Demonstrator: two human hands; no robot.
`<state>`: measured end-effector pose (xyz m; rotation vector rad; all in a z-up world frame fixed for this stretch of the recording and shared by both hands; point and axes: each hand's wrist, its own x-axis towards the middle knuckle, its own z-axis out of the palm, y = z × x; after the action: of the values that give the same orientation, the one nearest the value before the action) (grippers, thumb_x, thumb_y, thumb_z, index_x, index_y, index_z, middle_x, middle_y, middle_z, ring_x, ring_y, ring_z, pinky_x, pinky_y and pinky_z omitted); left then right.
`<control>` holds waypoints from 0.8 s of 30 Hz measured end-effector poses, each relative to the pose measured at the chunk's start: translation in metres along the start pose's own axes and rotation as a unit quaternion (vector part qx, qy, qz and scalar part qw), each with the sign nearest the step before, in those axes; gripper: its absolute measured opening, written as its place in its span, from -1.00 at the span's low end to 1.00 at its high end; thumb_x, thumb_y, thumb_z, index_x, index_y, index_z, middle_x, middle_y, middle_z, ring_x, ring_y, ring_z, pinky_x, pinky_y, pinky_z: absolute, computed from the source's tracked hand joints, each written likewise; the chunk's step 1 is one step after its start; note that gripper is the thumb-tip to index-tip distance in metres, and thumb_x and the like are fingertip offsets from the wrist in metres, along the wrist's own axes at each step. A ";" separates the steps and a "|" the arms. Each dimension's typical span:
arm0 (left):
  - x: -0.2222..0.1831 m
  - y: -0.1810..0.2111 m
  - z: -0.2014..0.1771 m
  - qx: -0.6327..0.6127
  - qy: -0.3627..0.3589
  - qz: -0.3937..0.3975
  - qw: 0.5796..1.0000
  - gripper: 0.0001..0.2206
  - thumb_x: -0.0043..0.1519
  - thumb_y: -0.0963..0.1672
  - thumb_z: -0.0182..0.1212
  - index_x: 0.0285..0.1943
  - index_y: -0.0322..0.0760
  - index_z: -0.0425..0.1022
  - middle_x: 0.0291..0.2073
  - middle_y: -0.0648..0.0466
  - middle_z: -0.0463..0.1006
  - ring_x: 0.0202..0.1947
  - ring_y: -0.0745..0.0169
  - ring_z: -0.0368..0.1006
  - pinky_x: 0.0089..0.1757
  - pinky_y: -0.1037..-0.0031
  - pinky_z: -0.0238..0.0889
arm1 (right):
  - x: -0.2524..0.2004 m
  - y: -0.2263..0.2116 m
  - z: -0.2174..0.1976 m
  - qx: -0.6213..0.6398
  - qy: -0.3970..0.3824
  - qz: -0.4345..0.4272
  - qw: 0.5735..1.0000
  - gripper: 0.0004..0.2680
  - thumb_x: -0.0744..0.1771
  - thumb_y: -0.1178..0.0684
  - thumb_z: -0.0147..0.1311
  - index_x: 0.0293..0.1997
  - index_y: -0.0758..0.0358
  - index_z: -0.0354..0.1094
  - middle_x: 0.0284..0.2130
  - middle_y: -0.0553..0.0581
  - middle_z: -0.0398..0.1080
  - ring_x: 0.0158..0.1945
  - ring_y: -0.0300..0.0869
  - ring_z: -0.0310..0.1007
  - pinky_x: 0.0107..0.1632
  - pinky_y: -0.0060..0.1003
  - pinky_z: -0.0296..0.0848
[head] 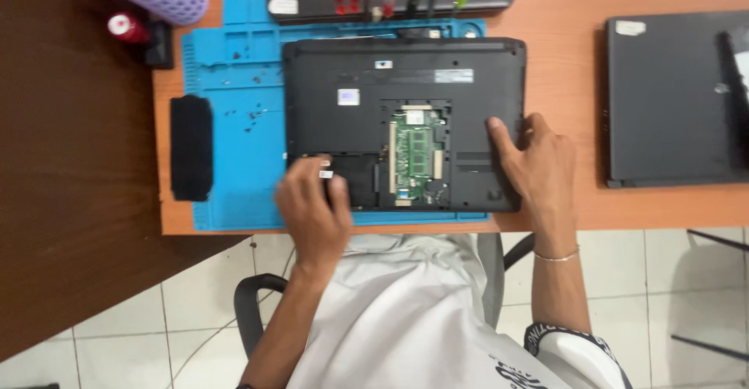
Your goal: The person uses a brush to clean the internal components and fan of an open laptop, then picks up the bottom casing and fits it onto the chassis by hand.
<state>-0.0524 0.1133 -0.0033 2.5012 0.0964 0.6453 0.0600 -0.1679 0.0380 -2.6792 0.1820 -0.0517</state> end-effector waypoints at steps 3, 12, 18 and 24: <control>0.011 -0.017 -0.010 0.031 0.016 -0.134 0.990 -0.72 0.44 -0.10 -0.01 0.26 -0.33 0.36 0.07 -0.10 0.41 0.10 -0.10 0.30 0.08 0.08 0.08 | 0.002 0.005 0.004 -0.003 0.024 -0.056 0.998 -0.57 0.39 -0.27 0.17 -0.21 0.48 0.46 -0.44 0.43 0.49 -0.36 0.23 0.53 -0.26 0.01 0.47; 0.007 -0.029 0.002 0.065 -0.042 -0.167 0.983 -0.61 0.43 -0.06 -0.13 0.36 -0.40 0.29 0.06 -0.11 0.32 0.08 -0.05 0.23 0.06 0.03 -0.02 | 0.002 -0.010 -0.007 -0.160 -0.015 -0.017 0.987 -0.55 0.40 -0.35 0.19 -0.27 0.40 0.49 -0.30 0.34 0.49 -0.24 0.18 0.50 -0.19 0.05 0.43; 0.016 -0.031 0.003 0.034 -0.039 -0.176 0.983 -0.63 0.42 -0.05 -0.09 0.30 -0.39 0.32 0.09 -0.12 0.33 0.13 -0.06 0.24 0.09 0.02 -0.01 | 0.001 -0.062 -0.009 -0.032 0.052 -0.254 0.965 -0.60 0.33 -0.02 0.35 0.24 0.31 0.31 0.10 0.31 0.37 0.17 0.15 0.36 0.12 -0.03 0.41; 0.047 -0.031 0.009 0.022 -0.031 -0.167 0.985 -0.60 0.41 -0.04 -0.03 0.29 -0.47 0.34 0.10 -0.17 0.36 0.15 -0.15 0.27 0.06 0.02 0.06 | 0.041 -0.122 0.029 0.004 -0.025 -0.459 0.888 -0.50 0.31 -0.07 0.28 0.29 0.47 0.20 0.16 0.40 0.33 0.22 0.21 0.31 0.28 0.03 0.29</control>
<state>-0.0052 0.1442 -0.0064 2.4636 0.5009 0.4297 0.1169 -0.0528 0.0663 -2.4998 -1.1005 -0.2690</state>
